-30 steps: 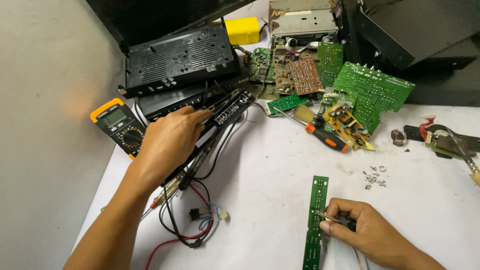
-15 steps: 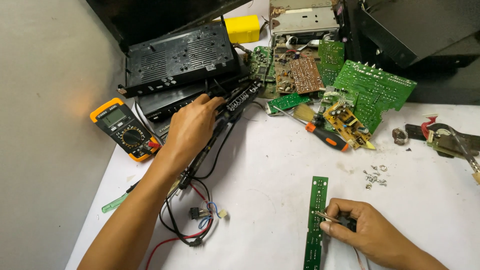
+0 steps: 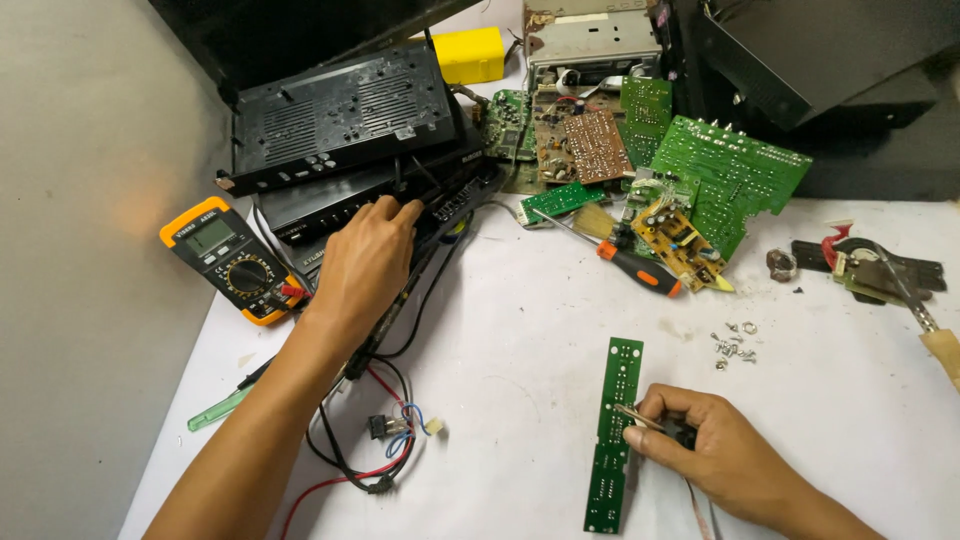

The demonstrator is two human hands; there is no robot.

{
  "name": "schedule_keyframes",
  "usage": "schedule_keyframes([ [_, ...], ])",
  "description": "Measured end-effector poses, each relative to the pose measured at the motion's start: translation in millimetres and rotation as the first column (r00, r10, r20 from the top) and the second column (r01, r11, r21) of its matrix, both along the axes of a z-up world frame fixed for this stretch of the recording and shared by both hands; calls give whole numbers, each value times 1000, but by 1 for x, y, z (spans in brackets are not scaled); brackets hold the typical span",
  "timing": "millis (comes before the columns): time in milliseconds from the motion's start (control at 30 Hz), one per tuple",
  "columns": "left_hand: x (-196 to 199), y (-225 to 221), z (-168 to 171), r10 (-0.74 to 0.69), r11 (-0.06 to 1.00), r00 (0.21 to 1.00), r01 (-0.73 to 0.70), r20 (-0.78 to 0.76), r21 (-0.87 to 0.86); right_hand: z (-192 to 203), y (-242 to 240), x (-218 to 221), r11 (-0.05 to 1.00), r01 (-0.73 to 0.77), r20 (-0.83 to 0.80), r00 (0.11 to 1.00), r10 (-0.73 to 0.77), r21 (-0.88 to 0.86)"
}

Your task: The person is unscrewing a circuit board from its housing and then using a multimeter to test the electrical components on the board.

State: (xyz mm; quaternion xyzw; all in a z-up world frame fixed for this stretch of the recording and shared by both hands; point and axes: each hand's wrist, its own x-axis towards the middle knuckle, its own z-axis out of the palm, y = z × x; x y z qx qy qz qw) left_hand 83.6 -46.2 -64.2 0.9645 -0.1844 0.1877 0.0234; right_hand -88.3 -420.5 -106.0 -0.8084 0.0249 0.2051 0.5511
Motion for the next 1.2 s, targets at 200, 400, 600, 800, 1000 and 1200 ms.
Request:
schedule_keyframes([
  [200,-94,-65,46,-269,909,916,140,-298,-392,8,12,-5,987,143,9,989,-145,76],
  [400,-170,-110,21,-665,628,486,-47,-567,-776,22,18,-5,980,167,1,986,-168,111],
  [600,-160,-107,6,-659,508,488,-273,-573,-817,35,20,-3,994,64,120,990,-75,93],
  [800,-149,-89,1,-602,574,600,-133,-527,-808,45,22,-3,994,101,-18,995,-102,-34],
  [1000,-147,-84,4,-615,575,680,41,-399,-817,24,19,-12,974,-150,225,956,187,-171],
  [1200,-149,-83,7,-630,554,685,66,-367,-830,33,14,-12,959,-232,261,927,268,-163],
])
